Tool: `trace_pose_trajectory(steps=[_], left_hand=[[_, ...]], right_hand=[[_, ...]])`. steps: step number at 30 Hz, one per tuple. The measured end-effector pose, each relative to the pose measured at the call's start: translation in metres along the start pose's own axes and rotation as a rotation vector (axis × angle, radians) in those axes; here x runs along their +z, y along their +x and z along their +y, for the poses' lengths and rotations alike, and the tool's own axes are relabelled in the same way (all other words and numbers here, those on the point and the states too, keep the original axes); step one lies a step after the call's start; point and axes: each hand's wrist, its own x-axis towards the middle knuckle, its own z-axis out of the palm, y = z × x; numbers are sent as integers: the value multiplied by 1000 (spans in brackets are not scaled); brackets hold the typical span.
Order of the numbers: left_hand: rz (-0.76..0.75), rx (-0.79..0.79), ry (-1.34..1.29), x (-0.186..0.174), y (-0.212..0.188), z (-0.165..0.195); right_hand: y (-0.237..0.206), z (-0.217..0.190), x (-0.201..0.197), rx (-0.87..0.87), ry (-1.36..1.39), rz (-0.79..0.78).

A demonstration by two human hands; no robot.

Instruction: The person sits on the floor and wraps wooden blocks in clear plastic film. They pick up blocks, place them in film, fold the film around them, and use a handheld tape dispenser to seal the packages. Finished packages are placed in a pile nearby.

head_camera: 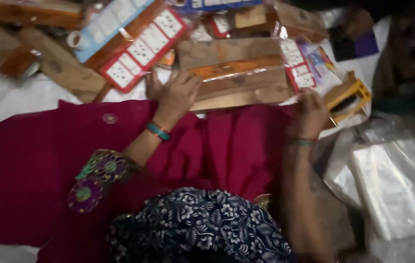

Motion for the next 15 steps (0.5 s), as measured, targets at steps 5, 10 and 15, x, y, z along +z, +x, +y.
trace_pose_trajectory(steps=[5, 10, 15], left_hand=[[53, 32, -8, -6, 4, 6], [128, 67, 13, -3, 1, 7], [44, 11, -55, 0, 2, 6]], right_hand=[[-55, 10, 134, 160, -275, -216], [-68, 19, 190, -211, -371, -390], [-78, 21, 189, -3, -297, -366]])
